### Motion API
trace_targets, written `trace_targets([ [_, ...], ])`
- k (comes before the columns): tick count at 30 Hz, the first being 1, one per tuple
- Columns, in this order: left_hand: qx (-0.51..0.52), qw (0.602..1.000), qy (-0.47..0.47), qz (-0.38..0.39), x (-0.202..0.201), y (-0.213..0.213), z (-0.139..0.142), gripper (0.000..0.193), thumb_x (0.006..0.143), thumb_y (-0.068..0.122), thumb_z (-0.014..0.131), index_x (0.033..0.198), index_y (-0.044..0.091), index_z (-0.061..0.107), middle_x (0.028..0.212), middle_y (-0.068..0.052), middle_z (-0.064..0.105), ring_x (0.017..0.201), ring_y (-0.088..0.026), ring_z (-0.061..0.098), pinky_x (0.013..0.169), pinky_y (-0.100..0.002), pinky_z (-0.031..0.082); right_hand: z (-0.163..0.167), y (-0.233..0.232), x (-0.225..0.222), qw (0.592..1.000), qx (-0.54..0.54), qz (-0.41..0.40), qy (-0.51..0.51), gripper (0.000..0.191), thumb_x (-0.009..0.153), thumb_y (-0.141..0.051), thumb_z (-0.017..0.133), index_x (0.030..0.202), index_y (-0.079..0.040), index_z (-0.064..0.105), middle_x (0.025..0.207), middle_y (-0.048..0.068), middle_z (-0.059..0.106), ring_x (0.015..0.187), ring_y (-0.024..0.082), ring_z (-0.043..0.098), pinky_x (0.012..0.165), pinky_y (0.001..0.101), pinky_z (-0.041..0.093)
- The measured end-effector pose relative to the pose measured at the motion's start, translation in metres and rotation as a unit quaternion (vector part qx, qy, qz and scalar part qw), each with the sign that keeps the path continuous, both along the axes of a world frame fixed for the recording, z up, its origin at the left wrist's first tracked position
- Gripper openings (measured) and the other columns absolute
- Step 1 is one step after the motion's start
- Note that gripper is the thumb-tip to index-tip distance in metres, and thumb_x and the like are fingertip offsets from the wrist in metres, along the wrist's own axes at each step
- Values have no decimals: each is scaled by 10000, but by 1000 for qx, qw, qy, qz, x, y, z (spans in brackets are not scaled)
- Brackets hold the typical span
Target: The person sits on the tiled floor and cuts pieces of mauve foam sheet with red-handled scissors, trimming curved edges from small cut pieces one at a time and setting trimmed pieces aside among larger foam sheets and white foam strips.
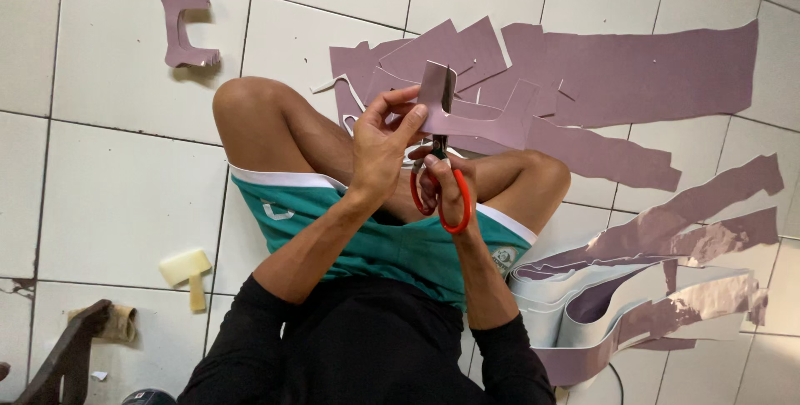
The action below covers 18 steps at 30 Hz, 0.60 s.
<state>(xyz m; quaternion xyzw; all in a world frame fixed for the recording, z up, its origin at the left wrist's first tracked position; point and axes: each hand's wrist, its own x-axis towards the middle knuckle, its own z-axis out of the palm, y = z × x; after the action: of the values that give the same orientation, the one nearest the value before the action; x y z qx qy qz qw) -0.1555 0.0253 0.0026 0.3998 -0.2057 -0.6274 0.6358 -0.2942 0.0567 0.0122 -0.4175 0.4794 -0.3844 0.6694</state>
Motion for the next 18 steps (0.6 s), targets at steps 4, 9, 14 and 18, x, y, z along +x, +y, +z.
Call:
trace_targets([
  [4, -6, 1000, 14, 8, 7, -4, -9, 299, 989, 33, 682, 1273, -40, 627, 1054, -79, 652, 941, -132, 693, 832, -275, 655, -2, 0, 11, 999, -21, -12, 37, 317, 1023, -193, 505, 1040, 78, 670, 516, 14, 446, 376, 104, 406, 361, 269, 354],
  [9, 4, 999, 46, 6, 19, -9, -19, 312, 979, 14, 688, 1277, -54, 625, 1047, -88, 648, 930, -136, 691, 838, -280, 647, -14, -2, 28, 997, -14, -44, 55, 291, 1019, -195, 534, 953, 66, 646, 492, 23, 448, 339, 113, 407, 322, 275, 337],
  [14, 59, 981, 185, -28, 48, -15, -29, 225, 944, 62, 646, 1155, 15, 582, 954, -126, 688, 827, -213, 726, 737, -323, 648, -38, -1, 38, 998, -28, -44, 29, 299, 1041, -219, 544, 949, 48, 643, 504, 8, 432, 347, 101, 393, 338, 257, 321],
  [18, 32, 981, 192, -16, 89, -21, -34, 216, 982, 91, 702, 1142, 10, 581, 916, -120, 669, 785, -177, 680, 685, -326, 605, -47, -6, 39, 998, -42, 14, 41, 301, 1054, -247, 538, 1068, 24, 669, 575, -8, 471, 406, 71, 443, 375, 234, 350],
])
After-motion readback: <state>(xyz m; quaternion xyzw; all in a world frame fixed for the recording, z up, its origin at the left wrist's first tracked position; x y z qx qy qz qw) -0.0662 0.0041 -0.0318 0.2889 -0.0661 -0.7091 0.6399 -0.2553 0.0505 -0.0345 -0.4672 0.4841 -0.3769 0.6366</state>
